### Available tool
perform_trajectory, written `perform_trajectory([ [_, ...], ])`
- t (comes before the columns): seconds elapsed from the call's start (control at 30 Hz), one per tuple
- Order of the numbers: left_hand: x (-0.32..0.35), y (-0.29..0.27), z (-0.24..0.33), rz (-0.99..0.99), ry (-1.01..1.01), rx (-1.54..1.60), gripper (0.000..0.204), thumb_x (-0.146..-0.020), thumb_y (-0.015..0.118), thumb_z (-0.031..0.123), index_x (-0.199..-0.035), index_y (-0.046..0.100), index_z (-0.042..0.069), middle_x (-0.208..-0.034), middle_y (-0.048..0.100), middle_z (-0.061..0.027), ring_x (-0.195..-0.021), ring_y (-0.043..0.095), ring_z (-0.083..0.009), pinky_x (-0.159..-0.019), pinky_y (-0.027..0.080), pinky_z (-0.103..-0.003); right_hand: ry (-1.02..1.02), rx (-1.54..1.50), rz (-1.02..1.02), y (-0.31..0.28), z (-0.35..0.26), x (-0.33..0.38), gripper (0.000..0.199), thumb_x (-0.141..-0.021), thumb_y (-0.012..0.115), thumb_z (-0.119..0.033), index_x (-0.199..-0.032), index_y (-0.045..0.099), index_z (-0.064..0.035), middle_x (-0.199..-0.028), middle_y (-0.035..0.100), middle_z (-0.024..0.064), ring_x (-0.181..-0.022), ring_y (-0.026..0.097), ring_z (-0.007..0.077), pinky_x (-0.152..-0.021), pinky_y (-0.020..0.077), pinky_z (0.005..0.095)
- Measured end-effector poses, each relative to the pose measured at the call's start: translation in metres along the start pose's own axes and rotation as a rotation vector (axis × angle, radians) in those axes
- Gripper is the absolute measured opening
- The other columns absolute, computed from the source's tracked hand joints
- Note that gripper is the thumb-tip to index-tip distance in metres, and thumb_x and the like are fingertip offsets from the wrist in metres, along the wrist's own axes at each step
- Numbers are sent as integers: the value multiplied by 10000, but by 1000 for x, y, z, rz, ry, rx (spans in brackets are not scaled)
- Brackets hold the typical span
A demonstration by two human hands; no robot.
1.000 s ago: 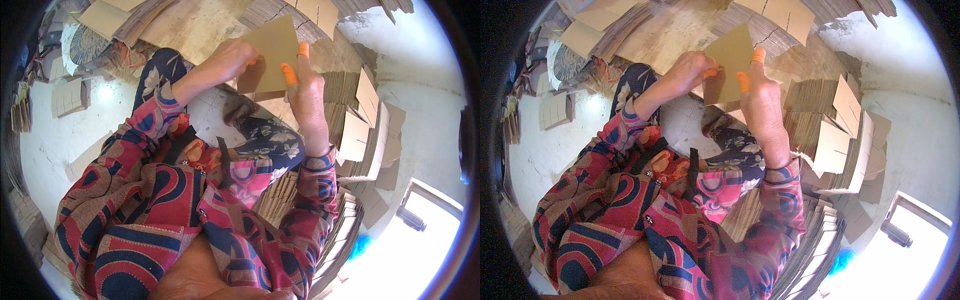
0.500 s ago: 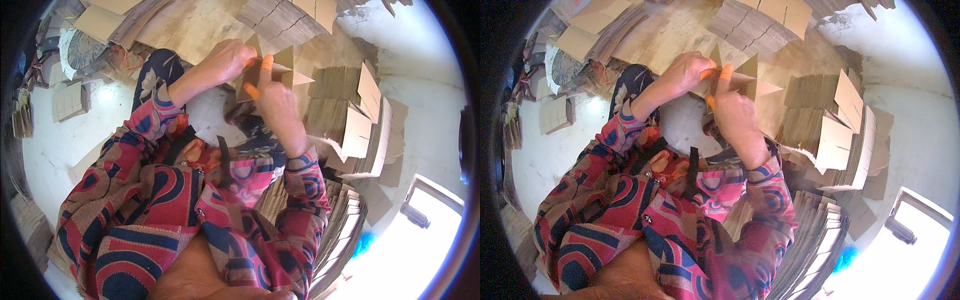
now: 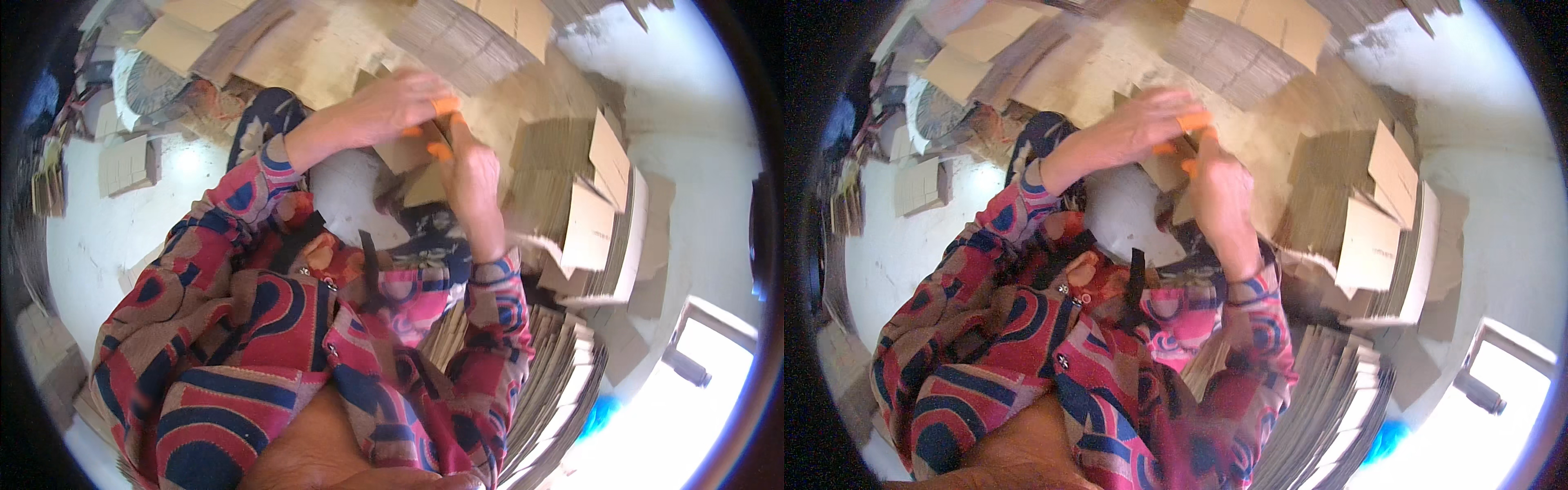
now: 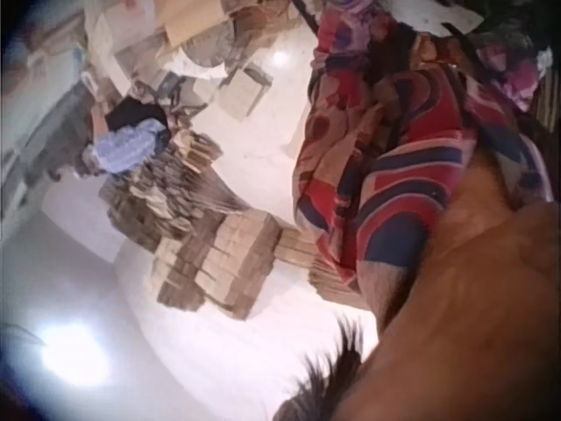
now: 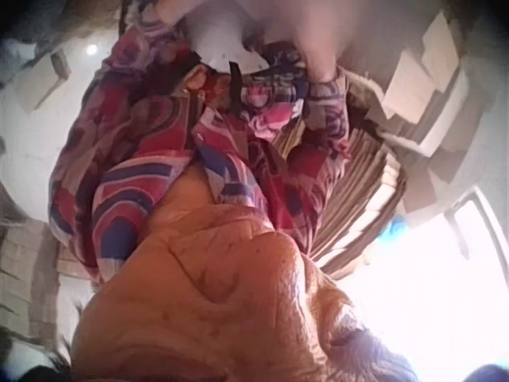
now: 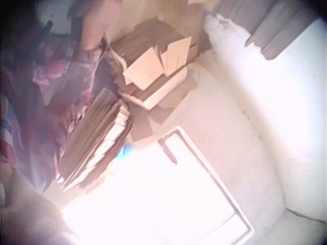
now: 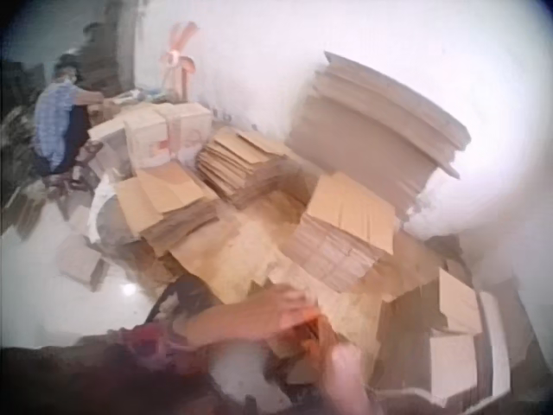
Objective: The person sits on the floor and repeatedly cuts rectangular pieces of cardboard using a utility knife. They pick up each piece, cut it, and place it into a growing stack on the table.
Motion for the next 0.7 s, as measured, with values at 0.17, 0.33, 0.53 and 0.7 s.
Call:
perform_trajectory([
  [0.17,4,-4,-3,-181,-60,23,373,-788,583,147,-1144,556,39,-994,574,-49,-972,532,-223,-795,434,-337,-138,-121,107,-5,5,15,382,-777,626,25,-1152,562,-7,-773,638,238,-708,645,390,-603,505,436],
  [0.33,9,-31,13,-4,92,-16,196,-862,472,217,-866,560,42,-850,494,-49,-866,496,-221,-721,418,-339,-187,-145,130,-14,-18,14,291,-788,636,8,-1076,617,-24,-803,660,208,-720,659,359,-599,513,397],
  [0.53,44,-91,15,-75,0,-240,143,-769,574,157,-830,581,28,-752,510,-51,-741,519,-249,-655,460,-365,-462,200,430,-32,-80,19,416,-799,723,-74,-1191,597,-18,-1063,654,182,-1006,635,350,-845,512,424],
  [0.7,97,-197,-14,330,-236,-970,347,-705,582,78,-1042,633,13,-876,597,-100,-836,584,-269,-704,502,-361,-398,291,672,-46,-64,39,417,-801,736,-74,-1184,585,-5,-1129,637,133,-1112,606,300,-1013,409,521],
])
Point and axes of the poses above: each hand's wrist, its own x-axis away from the middle knuckle, its own y-axis out of the palm, z = x × y, the point moved 7 cm from there along -x, towards the middle knuckle
